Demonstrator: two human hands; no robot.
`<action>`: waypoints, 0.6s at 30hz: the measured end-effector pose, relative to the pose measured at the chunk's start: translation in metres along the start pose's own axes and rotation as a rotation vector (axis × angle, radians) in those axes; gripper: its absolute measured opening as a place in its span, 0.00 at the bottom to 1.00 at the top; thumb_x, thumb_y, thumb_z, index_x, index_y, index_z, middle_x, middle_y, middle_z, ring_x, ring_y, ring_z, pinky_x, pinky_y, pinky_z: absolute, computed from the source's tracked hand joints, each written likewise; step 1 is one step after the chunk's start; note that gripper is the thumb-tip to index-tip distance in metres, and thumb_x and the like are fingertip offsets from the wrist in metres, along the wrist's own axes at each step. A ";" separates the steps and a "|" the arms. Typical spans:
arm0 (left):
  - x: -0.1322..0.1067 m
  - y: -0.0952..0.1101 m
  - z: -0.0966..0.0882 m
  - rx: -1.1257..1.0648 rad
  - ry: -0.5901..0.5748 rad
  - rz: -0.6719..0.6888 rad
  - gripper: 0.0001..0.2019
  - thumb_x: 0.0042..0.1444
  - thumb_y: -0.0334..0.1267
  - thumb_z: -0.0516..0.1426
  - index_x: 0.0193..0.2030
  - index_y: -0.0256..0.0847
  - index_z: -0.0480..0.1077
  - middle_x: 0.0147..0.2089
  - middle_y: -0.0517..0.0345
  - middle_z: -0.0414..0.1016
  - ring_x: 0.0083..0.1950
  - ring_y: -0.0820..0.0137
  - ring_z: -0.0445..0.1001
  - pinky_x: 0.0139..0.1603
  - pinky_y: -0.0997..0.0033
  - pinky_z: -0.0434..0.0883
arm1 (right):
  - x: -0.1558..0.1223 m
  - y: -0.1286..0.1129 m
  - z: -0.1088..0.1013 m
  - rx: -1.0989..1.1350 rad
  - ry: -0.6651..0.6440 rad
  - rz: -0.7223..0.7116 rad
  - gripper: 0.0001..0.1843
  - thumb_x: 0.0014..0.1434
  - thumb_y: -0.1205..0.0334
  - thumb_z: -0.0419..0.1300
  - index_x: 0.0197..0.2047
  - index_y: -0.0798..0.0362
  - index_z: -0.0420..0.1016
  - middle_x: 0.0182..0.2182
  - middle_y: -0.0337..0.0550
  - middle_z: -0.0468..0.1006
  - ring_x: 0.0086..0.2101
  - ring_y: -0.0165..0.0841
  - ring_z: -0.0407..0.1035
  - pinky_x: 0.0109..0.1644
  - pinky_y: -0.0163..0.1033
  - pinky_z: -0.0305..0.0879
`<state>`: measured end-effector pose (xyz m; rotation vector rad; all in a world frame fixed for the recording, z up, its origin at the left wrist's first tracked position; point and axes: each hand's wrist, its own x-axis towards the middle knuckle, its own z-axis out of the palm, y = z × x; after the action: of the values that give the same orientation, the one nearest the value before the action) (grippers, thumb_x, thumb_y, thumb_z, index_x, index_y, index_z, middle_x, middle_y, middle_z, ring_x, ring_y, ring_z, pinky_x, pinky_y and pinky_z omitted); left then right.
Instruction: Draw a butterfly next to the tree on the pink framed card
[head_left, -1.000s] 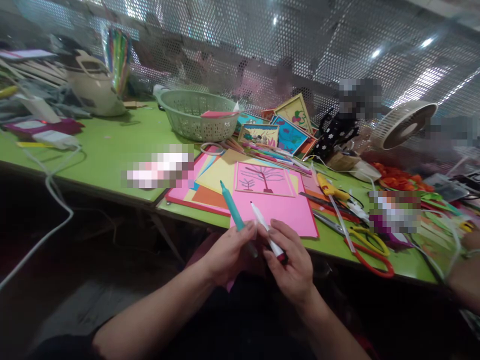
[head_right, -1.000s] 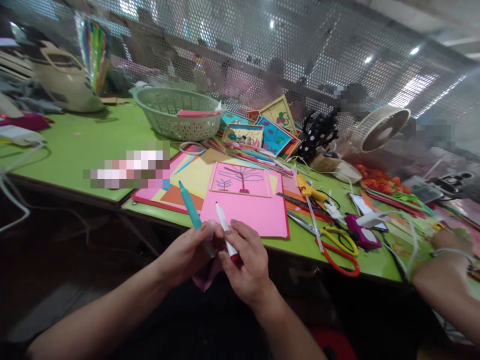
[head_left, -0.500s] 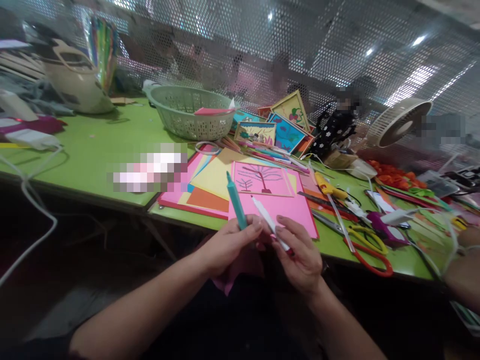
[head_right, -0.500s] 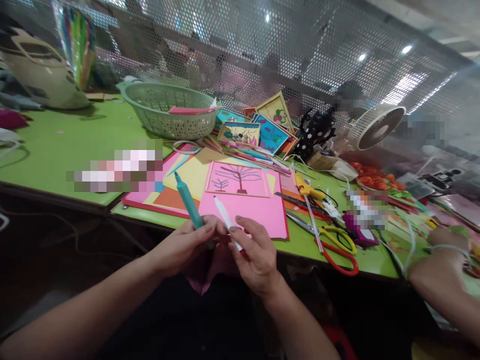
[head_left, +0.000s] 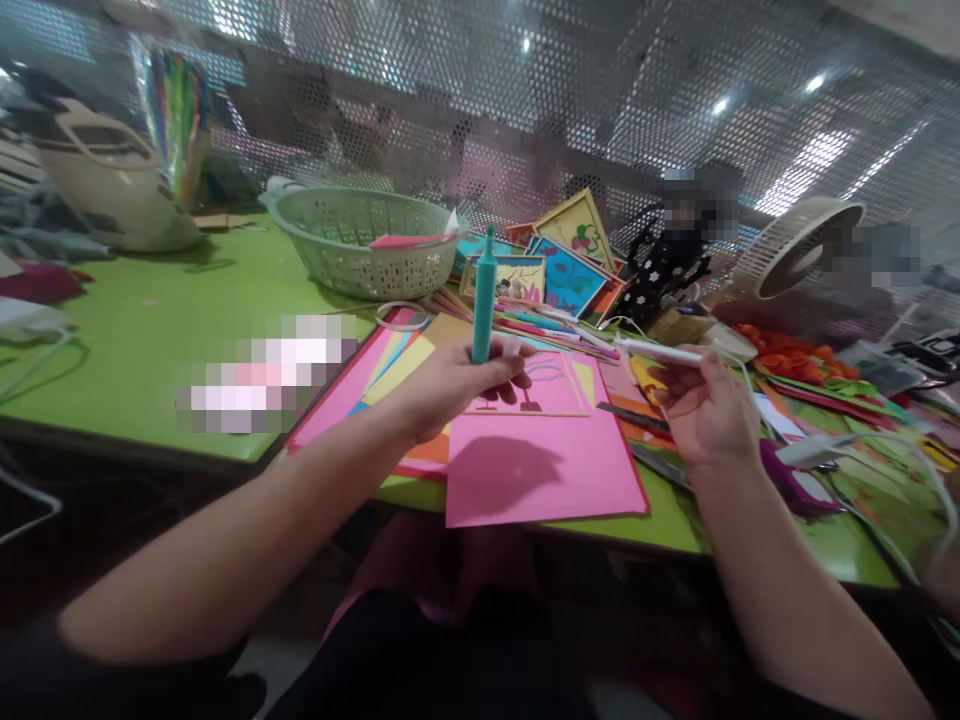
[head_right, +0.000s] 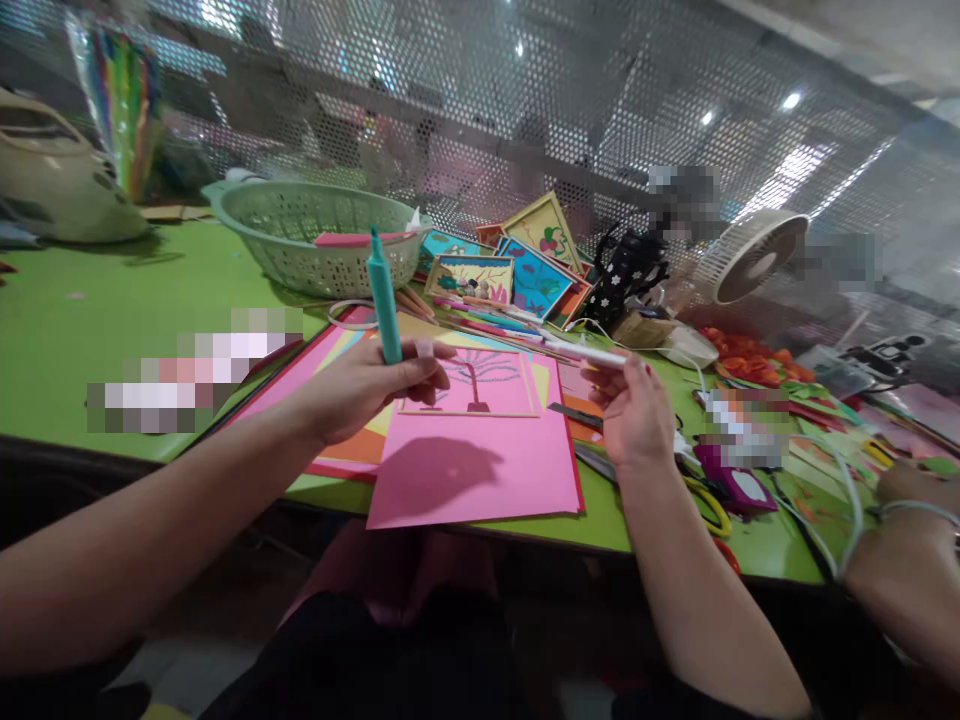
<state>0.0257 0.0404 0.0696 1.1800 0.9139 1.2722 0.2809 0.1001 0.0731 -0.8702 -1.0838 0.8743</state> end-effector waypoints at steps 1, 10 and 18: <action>0.010 0.003 -0.001 0.015 0.012 0.008 0.14 0.49 0.43 0.67 0.36 0.36 0.74 0.29 0.58 0.75 0.28 0.72 0.73 0.33 0.71 0.68 | 0.009 0.000 0.003 0.029 0.043 0.016 0.18 0.49 0.46 0.65 0.30 0.53 0.71 0.21 0.36 0.79 0.20 0.27 0.74 0.18 0.27 0.61; 0.081 -0.005 0.005 0.067 0.041 -0.010 0.15 0.45 0.41 0.69 0.29 0.36 0.69 0.26 0.61 0.73 0.22 0.77 0.70 0.24 0.77 0.60 | 0.030 -0.007 0.048 0.145 0.068 0.019 0.18 0.46 0.48 0.67 0.30 0.52 0.69 0.20 0.32 0.77 0.21 0.27 0.75 0.16 0.25 0.58; 0.084 -0.020 0.001 0.065 0.027 -0.027 0.21 0.39 0.46 0.68 0.31 0.39 0.62 0.27 0.60 0.73 0.21 0.77 0.68 0.23 0.77 0.58 | 0.030 0.022 0.062 0.266 0.137 0.201 0.15 0.38 0.52 0.66 0.25 0.51 0.68 0.14 0.31 0.74 0.16 0.27 0.71 0.14 0.26 0.56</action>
<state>0.0413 0.1248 0.0591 1.1996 0.9941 1.2481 0.2250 0.1450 0.0782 -0.8103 -0.7500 1.0825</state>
